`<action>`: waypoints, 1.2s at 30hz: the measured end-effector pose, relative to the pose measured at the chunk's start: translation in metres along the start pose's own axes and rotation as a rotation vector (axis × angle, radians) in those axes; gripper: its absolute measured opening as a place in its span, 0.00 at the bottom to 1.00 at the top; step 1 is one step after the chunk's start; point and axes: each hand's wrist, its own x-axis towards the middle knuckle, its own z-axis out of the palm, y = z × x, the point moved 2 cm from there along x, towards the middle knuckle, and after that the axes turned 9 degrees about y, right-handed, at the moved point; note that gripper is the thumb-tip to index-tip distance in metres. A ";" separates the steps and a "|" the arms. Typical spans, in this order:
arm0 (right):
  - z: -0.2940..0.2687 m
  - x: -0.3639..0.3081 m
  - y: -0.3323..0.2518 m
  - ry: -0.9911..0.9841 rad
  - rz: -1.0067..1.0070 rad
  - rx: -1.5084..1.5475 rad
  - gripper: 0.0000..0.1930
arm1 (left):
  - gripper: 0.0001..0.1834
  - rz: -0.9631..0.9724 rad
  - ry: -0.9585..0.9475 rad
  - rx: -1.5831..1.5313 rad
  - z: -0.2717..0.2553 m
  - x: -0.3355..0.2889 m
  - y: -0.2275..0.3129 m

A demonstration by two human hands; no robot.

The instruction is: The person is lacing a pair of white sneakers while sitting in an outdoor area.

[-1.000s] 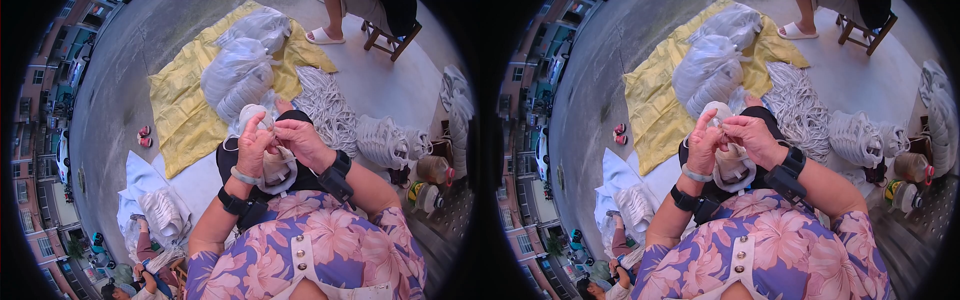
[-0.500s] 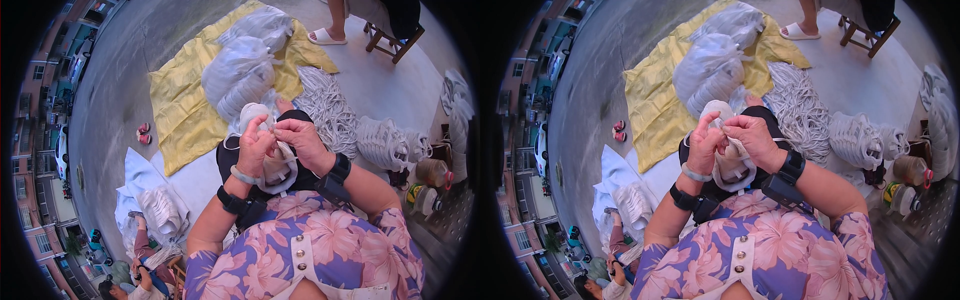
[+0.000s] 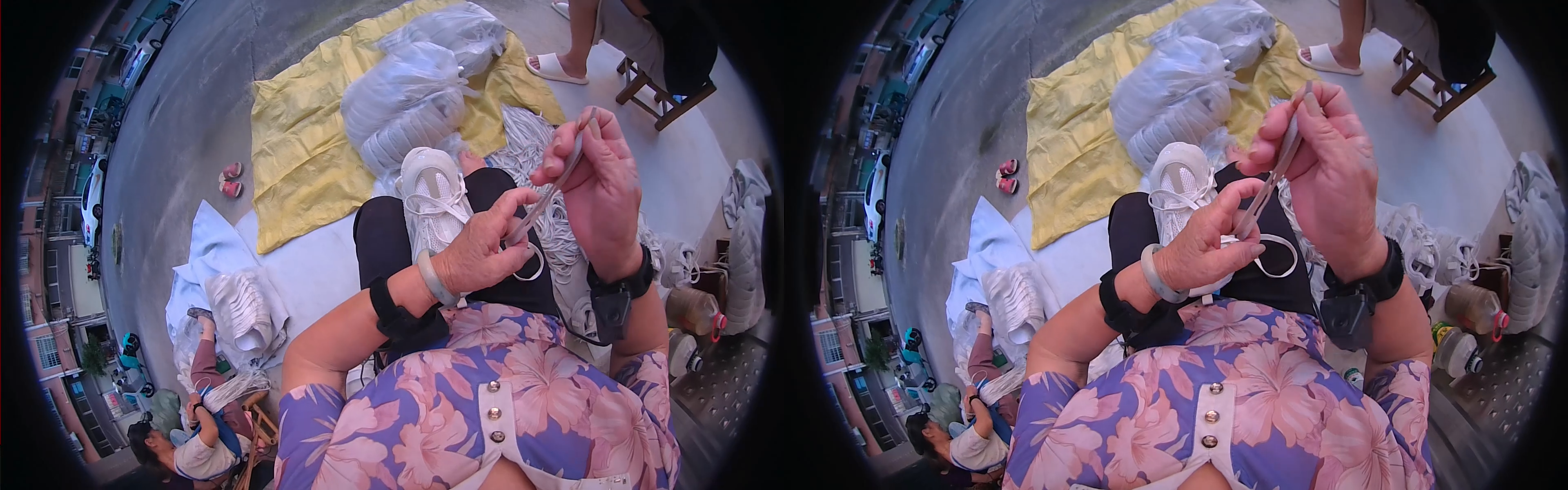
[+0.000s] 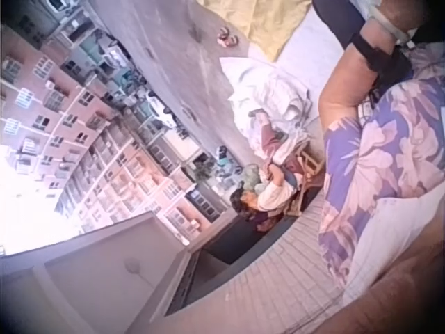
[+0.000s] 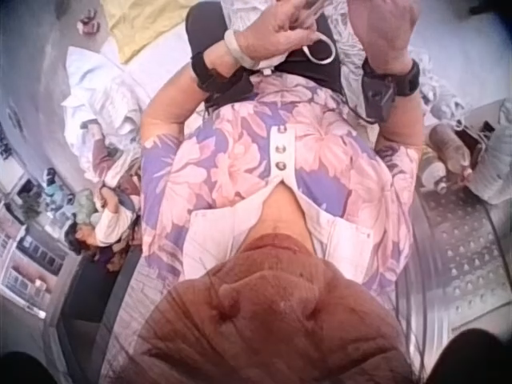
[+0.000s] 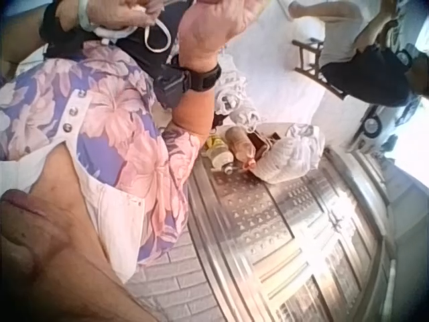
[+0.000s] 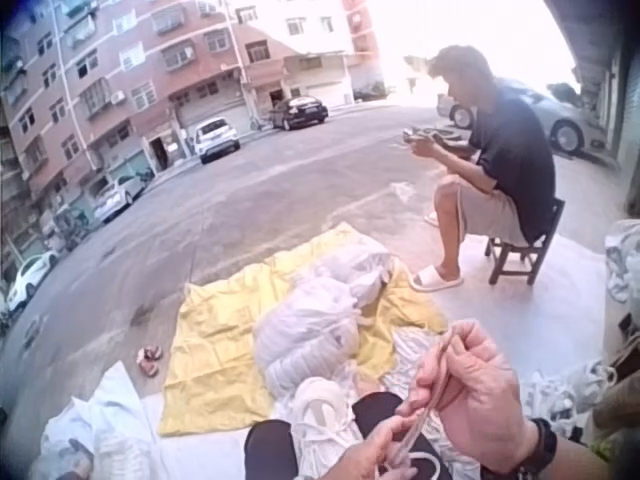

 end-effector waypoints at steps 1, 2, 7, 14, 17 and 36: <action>-0.012 0.007 -0.013 -0.009 0.001 0.010 0.06 | 0.28 0.003 -0.033 0.043 0.003 -0.005 0.001; -0.023 0.013 -0.025 0.029 0.033 0.019 0.06 | 0.26 0.010 -0.110 0.071 0.001 -0.011 0.002; -0.093 0.035 -0.087 0.280 -0.133 -0.259 0.07 | 0.11 0.111 -0.193 0.222 0.002 -0.027 0.000; -0.178 0.045 -0.148 0.489 -0.269 -0.508 0.07 | 0.03 0.208 -0.215 0.388 -0.003 -0.035 -0.009; -0.255 0.048 -0.236 0.782 -0.448 -0.704 0.13 | 0.03 0.183 -0.296 0.409 -0.005 -0.045 -0.017; -0.086 0.019 0.145 -0.136 -0.026 -0.998 0.09 | 0.15 0.065 -0.114 0.269 -0.028 -0.041 -0.073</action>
